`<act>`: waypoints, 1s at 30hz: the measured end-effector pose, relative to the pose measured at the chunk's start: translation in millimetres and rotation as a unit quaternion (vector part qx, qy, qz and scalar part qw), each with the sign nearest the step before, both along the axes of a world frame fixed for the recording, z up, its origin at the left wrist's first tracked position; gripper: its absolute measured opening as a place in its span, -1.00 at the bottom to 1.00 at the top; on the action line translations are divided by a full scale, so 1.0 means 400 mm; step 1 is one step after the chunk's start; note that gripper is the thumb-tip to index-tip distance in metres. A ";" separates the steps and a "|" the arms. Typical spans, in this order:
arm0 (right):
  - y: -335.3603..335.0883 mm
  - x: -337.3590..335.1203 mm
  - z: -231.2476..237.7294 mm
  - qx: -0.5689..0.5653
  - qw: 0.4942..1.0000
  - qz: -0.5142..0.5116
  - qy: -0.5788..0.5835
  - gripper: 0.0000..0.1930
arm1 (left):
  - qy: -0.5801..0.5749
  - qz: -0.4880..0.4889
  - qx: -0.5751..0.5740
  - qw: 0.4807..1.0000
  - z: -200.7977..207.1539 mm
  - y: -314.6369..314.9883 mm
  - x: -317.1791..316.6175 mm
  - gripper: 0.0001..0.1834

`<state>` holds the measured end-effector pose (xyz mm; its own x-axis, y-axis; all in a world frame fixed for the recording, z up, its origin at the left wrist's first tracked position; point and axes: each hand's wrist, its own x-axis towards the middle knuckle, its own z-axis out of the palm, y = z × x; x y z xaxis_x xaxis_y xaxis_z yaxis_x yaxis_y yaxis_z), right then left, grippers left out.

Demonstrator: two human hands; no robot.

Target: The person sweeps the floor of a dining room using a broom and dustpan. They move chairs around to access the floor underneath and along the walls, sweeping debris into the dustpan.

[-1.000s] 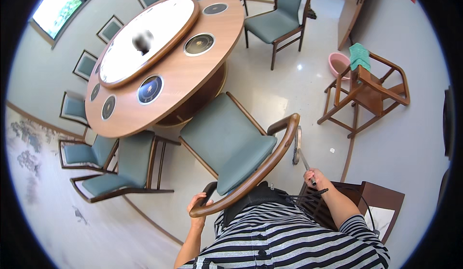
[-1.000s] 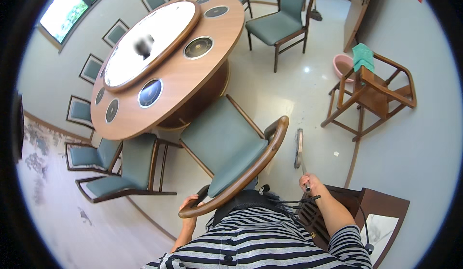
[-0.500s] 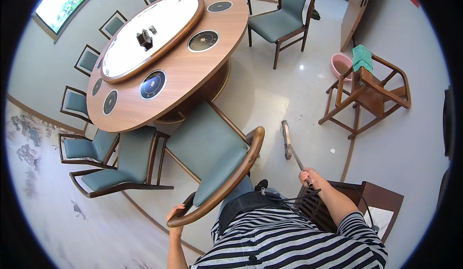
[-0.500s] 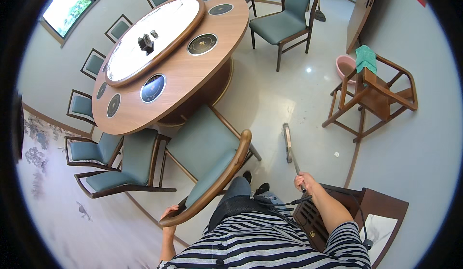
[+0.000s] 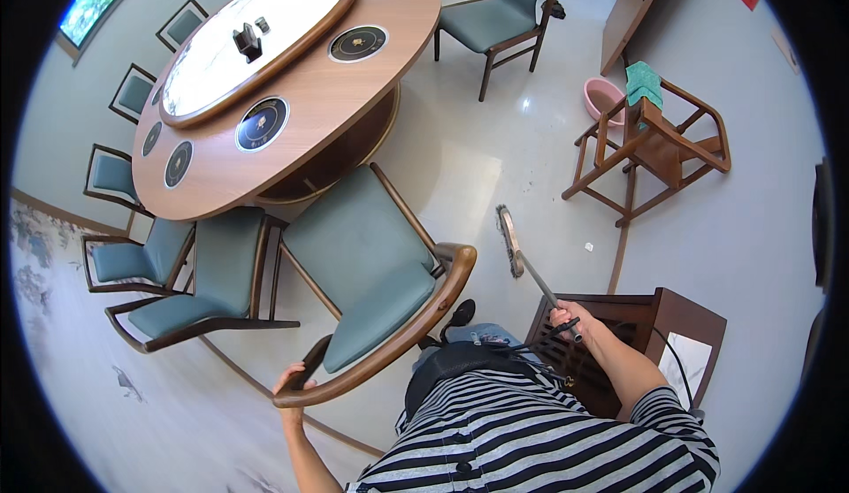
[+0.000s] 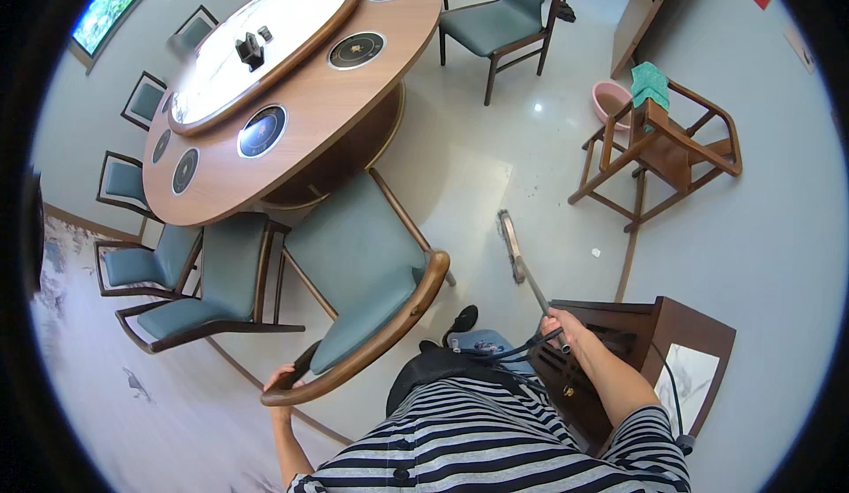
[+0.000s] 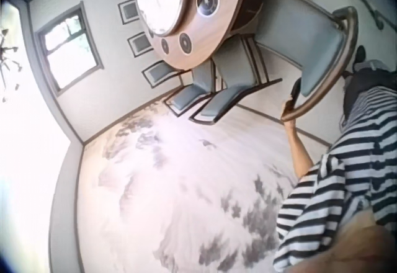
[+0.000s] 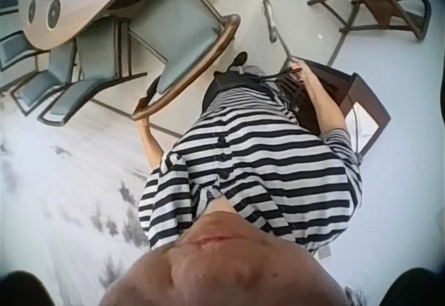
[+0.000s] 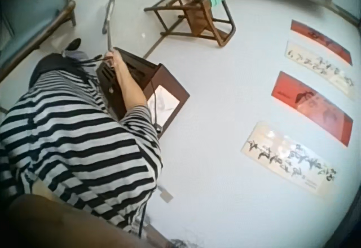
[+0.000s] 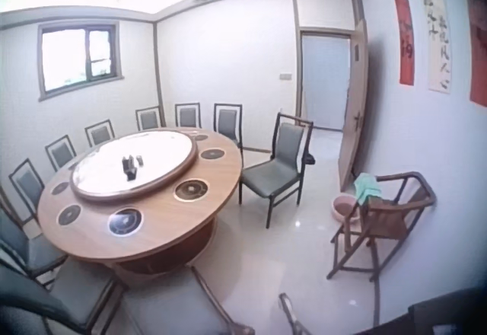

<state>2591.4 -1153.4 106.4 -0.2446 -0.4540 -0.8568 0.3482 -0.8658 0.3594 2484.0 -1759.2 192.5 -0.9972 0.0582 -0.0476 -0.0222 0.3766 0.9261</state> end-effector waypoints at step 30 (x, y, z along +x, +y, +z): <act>0.363 -0.524 -0.418 -0.178 0.968 0.148 0.100 -0.85 | -0.048 0.331 -0.560 0.758 0.234 0.914 -0.065 -0.71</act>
<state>2381.6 -1008.1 -61.0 -0.2040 -0.7875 -0.5816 0.6558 -0.5510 0.5161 2458.1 -1393.6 286.1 -0.7789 -0.5839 0.2288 -0.5967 0.8023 0.0161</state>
